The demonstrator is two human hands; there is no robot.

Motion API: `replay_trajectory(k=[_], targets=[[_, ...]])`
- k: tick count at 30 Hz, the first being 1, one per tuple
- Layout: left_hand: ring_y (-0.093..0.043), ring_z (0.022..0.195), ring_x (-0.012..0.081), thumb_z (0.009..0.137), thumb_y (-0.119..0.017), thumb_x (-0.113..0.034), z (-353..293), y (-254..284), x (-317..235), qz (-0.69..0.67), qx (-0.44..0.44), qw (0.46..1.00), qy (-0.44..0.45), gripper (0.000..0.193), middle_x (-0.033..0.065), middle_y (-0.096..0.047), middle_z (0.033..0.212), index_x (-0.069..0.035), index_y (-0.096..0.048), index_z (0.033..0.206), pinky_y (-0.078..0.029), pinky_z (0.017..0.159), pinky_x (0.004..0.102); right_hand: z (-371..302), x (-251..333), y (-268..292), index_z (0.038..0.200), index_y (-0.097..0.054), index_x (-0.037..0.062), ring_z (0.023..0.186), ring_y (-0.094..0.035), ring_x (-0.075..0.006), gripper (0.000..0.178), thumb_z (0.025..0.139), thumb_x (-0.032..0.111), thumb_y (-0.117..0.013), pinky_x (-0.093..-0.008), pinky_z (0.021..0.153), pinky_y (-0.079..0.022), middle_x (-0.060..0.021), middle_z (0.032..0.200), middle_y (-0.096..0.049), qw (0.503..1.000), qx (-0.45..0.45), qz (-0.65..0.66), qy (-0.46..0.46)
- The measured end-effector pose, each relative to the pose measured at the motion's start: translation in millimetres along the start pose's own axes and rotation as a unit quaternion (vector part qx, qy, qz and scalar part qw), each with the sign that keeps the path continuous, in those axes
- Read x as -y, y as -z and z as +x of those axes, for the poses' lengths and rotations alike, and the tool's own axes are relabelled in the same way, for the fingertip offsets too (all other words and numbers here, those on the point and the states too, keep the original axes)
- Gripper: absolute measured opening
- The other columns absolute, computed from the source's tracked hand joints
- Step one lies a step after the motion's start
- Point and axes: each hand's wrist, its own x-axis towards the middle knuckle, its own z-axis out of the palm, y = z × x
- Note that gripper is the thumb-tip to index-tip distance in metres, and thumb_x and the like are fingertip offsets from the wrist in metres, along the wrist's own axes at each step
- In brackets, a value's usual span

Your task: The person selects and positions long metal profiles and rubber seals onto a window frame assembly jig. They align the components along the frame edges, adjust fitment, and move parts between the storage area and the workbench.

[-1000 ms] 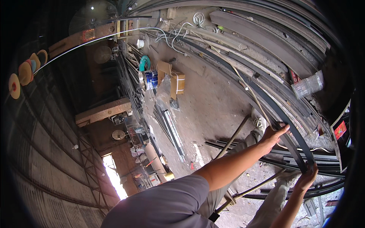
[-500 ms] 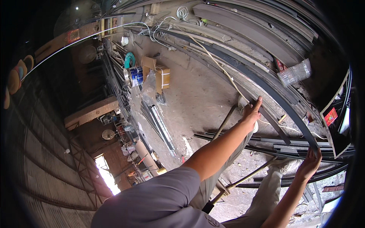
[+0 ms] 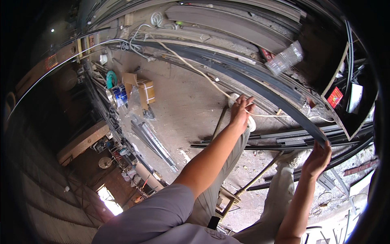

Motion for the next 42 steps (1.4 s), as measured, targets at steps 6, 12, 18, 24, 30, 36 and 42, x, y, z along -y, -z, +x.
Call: replay_trajectory(k=[6, 12, 18, 24, 30, 36, 42], targets=[[-0.066, 0.107, 0.0206, 0.105, -0.060, -0.028, 9.9, 20.1, 3.4, 0.049, -0.056, 0.997, -0.009, 0.034, 0.0118, -0.067, 0.125, -0.010, -0.050, 0.131, -0.055, 0.096, 0.0312, -13.0, -13.1, 2.2, 0.114, -0.068, -0.0049, 0.113, -0.066, -0.0268, 0.035, 0.104, 0.024, -0.051, -0.0400, 0.105, -0.045, -0.0188, 0.116, -0.071, 0.998, -0.022, 0.055, -0.017], [-0.060, 0.113, 0.0200, 0.105, -0.054, -0.045, 9.0, 20.9, -1.2, 0.066, -0.068, 0.995, -0.031, 0.047, 0.0070, -0.062, 0.130, -0.013, -0.052, 0.140, -0.048, 0.104, 0.0352, -44.3, -17.5, -2.1, 0.102, -0.066, -0.0007, 0.097, -0.068, -0.0216, 0.023, 0.102, 0.021, -0.060, -0.0342, 0.093, -0.052, -0.0133, 0.102, -0.072, 0.985, -0.130, 0.047, -0.100], [-0.062, 0.111, 0.0226, 0.106, -0.041, -0.056, -10.1, 17.1, -10.4, -0.077, -0.044, 0.996, -0.027, 0.048, 0.0070, -0.067, 0.120, -0.014, -0.061, 0.119, -0.050, 0.102, 0.0409, -85.5, 5.1, -6.3, 0.093, -0.069, 0.0008, 0.080, -0.065, -0.0162, 0.022, 0.100, 0.021, -0.063, -0.0307, 0.083, -0.051, -0.0097, 0.090, -0.072, 0.988, -0.095, 0.059, -0.111], [-0.052, 0.128, 0.0306, 0.101, -0.037, -0.070, -51.0, 38.1, -50.9, -0.177, -0.048, 0.983, -0.011, 0.071, 0.0165, -0.057, 0.138, -0.005, -0.054, 0.124, -0.042, 0.109, 0.0496, -131.2, 77.5, 56.1, 0.099, -0.069, -0.0036, 0.087, -0.067, -0.0203, 0.033, 0.101, 0.027, -0.056, -0.0313, 0.078, -0.052, -0.0141, 0.094, -0.072, 0.988, -0.135, 0.031, -0.066], [-0.060, 0.115, 0.0311, 0.093, -0.044, -0.078, -98.1, 31.9, -129.4, -0.196, 0.057, 0.979, 0.029, 0.083, 0.0175, -0.061, 0.127, -0.005, -0.056, 0.130, -0.047, 0.104, 0.0492, -190.4, 198.3, 125.1, 0.104, -0.069, 0.0012, 0.098, -0.072, -0.0256, 0.034, 0.101, 0.033, -0.057, -0.0367, 0.091, -0.055, -0.0168, 0.101, -0.076, 0.962, -0.271, 0.007, -0.014], [-0.062, 0.083, 0.0259, 0.091, -0.052, -0.076, -144.1, 20.3, -198.0, -0.224, 0.120, 0.967, 0.023, 0.074, 0.0110, -0.064, 0.087, -0.005, -0.068, 0.103, -0.055, 0.088, 0.0431, -270.3, 300.3, 109.0, 0.103, -0.063, 0.0047, 0.099, -0.072, -0.0274, 0.027, 0.101, 0.031, -0.057, -0.0381, 0.087, -0.056, -0.0147, 0.099, -0.075, 0.959, -0.276, -0.029, 0.052], [-0.059, 0.068, 0.0211, 0.097, -0.058, -0.061, -153.8, 24.7, -286.6, -0.216, 0.072, 0.974, -0.009, 0.052, 0.0043, -0.060, 0.071, -0.010, -0.063, 0.086, -0.055, 0.070, 0.0387, -325.6, 434.1, 107.2, 0.106, -0.064, 0.0018, 0.087, -0.072, -0.0256, 0.032, 0.101, 0.032, -0.057, -0.0315, 0.074, -0.058, -0.0171, 0.094, -0.074, 0.927, -0.330, -0.062, 0.165]])
